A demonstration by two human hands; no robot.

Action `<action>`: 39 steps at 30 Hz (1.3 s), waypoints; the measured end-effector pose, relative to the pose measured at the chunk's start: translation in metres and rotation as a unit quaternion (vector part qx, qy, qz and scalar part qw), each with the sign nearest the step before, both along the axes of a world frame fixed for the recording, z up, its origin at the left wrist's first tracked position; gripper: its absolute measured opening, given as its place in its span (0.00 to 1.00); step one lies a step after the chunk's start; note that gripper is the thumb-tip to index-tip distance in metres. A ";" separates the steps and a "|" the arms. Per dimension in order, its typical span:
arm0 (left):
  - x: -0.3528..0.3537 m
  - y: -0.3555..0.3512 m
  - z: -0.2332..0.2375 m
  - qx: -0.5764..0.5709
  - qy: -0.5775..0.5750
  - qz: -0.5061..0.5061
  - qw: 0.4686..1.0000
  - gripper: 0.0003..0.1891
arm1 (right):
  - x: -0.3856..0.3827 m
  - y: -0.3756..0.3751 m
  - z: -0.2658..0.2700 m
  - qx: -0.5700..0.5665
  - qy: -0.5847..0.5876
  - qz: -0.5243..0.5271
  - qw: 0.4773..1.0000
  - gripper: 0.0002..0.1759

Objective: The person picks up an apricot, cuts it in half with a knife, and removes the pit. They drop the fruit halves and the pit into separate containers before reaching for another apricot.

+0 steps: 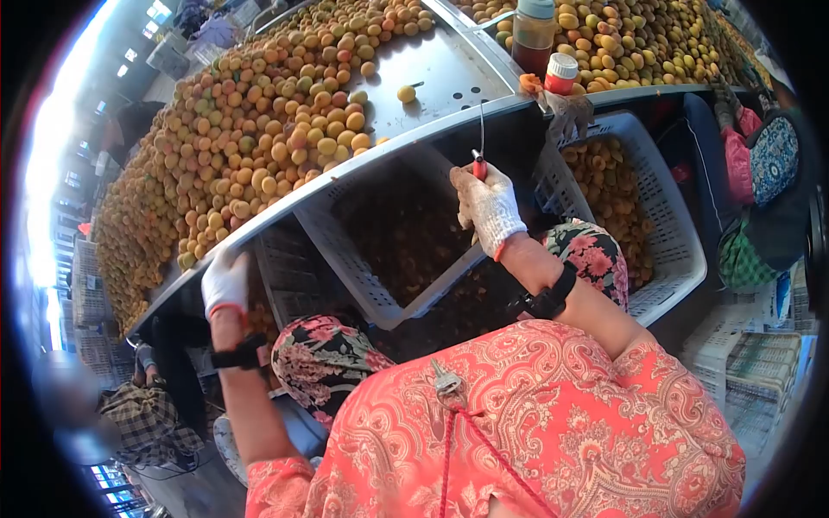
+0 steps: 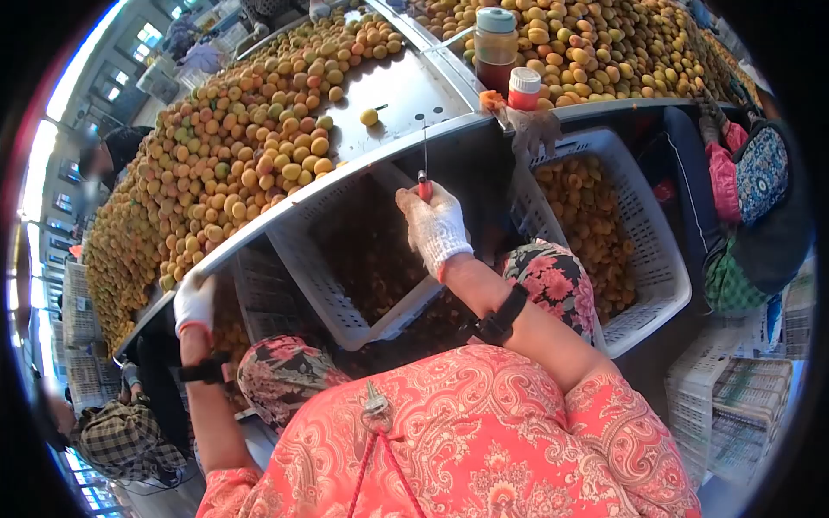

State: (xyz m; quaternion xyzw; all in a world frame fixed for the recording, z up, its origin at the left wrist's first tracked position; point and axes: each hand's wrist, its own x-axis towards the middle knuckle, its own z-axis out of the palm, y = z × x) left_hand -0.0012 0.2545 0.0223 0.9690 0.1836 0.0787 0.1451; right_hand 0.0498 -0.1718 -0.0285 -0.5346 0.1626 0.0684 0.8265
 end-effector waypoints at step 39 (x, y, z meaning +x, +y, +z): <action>0.019 -0.269 0.087 -0.470 0.038 -0.203 0.858 0.25 | -0.043 -0.005 0.051 -0.075 -0.208 0.128 0.967 0.12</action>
